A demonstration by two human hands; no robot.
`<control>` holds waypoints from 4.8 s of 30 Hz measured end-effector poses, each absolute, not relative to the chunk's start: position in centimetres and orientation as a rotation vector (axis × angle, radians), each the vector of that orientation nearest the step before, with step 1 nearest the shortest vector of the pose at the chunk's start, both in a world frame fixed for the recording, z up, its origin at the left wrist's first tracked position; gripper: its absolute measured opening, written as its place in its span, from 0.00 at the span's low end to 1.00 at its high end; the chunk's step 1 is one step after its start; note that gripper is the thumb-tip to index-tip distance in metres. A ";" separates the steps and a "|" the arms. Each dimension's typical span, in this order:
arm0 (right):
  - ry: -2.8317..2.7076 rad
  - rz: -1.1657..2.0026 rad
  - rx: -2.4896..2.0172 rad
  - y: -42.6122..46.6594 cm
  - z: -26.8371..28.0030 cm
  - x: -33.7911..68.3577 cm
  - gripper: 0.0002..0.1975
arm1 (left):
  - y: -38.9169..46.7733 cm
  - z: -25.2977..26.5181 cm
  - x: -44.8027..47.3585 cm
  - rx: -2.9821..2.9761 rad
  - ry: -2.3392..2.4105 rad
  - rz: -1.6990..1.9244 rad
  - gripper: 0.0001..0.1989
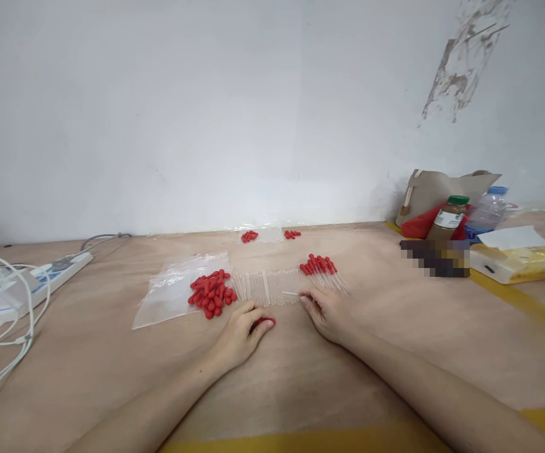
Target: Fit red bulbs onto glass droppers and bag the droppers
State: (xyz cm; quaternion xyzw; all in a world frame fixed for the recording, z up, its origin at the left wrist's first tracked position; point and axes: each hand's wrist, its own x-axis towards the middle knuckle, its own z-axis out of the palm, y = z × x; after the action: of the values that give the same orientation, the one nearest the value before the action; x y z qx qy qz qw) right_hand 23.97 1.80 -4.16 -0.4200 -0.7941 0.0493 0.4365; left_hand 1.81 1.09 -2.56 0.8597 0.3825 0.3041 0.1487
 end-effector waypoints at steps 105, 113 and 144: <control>-1.850 0.155 -2.142 7.3 -0.7 23.7 0.20 | 1.4 -2.1 0.4 2.531 1.082 0.608 0.05; -1.901 0.210 -2.230 8.6 -0.1 22.5 0.12 | 1.4 -2.2 0.4 2.528 1.078 0.620 0.06; -1.970 0.173 -1.264 2.0 -3.2 24.3 0.13 | 3.6 -0.1 -2.6 2.769 1.797 1.077 0.11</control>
State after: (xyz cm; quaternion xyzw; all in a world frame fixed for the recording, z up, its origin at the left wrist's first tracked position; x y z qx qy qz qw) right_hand 24.32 2.00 -3.16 -0.4964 -0.7741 0.0680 0.3868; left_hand -2.58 3.61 -0.13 0.7866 0.5103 0.3060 -0.1648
